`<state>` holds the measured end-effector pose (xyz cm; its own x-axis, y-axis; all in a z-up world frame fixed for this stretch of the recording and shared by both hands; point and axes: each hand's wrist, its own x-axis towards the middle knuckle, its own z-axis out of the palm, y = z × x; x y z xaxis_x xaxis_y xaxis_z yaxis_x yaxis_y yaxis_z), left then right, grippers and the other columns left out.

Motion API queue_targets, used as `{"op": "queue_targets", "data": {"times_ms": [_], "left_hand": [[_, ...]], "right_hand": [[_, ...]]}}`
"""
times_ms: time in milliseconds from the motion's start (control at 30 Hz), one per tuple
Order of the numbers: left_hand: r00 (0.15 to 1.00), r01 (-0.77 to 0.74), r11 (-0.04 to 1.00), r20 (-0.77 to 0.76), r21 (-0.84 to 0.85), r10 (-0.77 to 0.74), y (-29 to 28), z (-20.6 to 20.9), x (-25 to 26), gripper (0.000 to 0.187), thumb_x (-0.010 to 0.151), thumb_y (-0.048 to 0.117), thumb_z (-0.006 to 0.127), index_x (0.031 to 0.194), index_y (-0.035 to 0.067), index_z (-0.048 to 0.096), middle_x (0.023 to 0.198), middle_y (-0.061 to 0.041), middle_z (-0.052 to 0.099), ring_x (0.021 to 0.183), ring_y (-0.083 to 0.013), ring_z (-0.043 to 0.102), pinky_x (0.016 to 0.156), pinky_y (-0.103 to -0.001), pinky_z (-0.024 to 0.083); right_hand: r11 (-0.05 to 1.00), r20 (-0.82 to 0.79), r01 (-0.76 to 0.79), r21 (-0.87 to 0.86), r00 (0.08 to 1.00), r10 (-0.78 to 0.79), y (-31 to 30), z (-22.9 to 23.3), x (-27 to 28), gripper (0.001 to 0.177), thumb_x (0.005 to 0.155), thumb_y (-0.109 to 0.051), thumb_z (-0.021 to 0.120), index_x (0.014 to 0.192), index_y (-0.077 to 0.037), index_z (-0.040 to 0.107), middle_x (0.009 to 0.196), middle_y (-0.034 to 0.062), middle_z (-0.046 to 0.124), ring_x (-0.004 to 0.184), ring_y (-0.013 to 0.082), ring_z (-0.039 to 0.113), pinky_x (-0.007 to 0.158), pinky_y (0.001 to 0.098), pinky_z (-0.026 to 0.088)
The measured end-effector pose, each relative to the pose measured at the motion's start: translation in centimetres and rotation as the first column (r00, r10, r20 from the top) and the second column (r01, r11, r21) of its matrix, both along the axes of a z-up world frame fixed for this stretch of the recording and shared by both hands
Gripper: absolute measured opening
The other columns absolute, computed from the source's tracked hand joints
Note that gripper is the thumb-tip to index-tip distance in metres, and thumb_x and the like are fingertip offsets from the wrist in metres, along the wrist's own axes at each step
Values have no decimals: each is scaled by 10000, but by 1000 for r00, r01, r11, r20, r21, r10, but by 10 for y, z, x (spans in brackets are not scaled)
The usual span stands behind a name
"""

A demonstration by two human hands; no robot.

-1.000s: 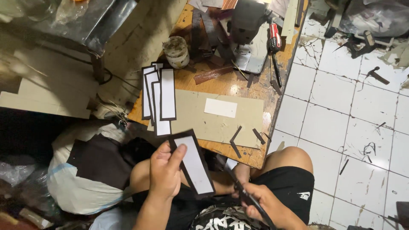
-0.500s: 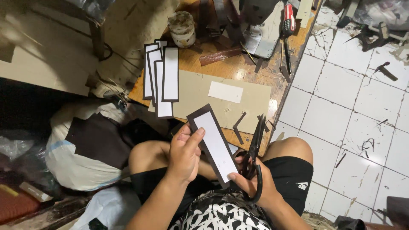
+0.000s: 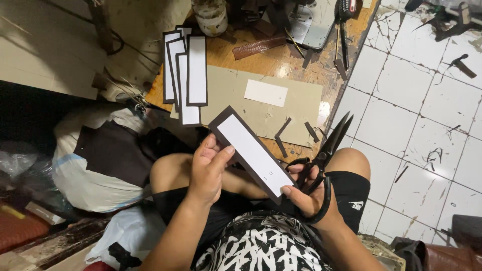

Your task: Trimming the edges of leather strips using scissors

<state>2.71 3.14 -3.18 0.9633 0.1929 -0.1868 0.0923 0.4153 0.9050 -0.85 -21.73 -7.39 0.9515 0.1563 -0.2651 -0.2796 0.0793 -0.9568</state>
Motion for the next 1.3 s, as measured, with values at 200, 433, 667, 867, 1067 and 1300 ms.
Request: {"op": "queue_targets", "data": {"times_ms": [200,433,667,867,1067,1300], "left_hand": [[962,195,966,-224,169,-155,17,-36,-13,637,898,-7,662,1510,48,496,1309,-185,679,866,-159,690,762,-268,640],[783,569,243,-428,785,-450,18,11,-35,604,888,-15,616,1459,176,565,1646,-24,377,1549,-276,206,1236,-583,40],[761,629,729,-23,270,-649,-8,25,-34,554,938,324,693,1353,-13,545,1349,-213,663,1259,-322,652,1039,-414,547],[995,97,995,-15,2,-97,-26,5,-10,237,924,136,706,1122,7,679,1088,-149,776,1013,-226,732,952,-361,588],[998,-34,999,45,25,33,-25,16,-1,238,925,144,706,1133,29,695,1104,-117,774,1024,-194,718,966,-351,568],[997,-55,995,50,81,51,-19,34,1,281,925,193,702,1158,36,700,1130,-115,782,1045,-190,730,981,-336,573]], "right_hand": [[996,97,83,28,992,-85,-1,7,4,459,788,-53,785,1207,9,609,884,72,710,772,174,694,731,285,566],[978,199,193,80,958,-206,-3,-3,9,437,771,-55,797,1163,-29,608,947,83,671,894,162,666,837,284,541],[975,425,-24,221,902,-74,8,3,5,401,840,19,744,1196,-23,566,974,171,756,833,231,781,703,278,648],[994,170,-7,-110,985,26,14,18,-16,435,778,-113,823,1165,-15,649,895,88,724,837,173,699,770,295,576],[990,156,-42,-137,986,64,13,-9,-29,451,800,-190,834,1171,-25,637,954,89,695,881,177,684,780,323,574],[982,94,-119,-149,987,134,16,12,-23,378,795,-189,849,1116,-47,708,874,64,775,811,167,755,728,311,618]]}}
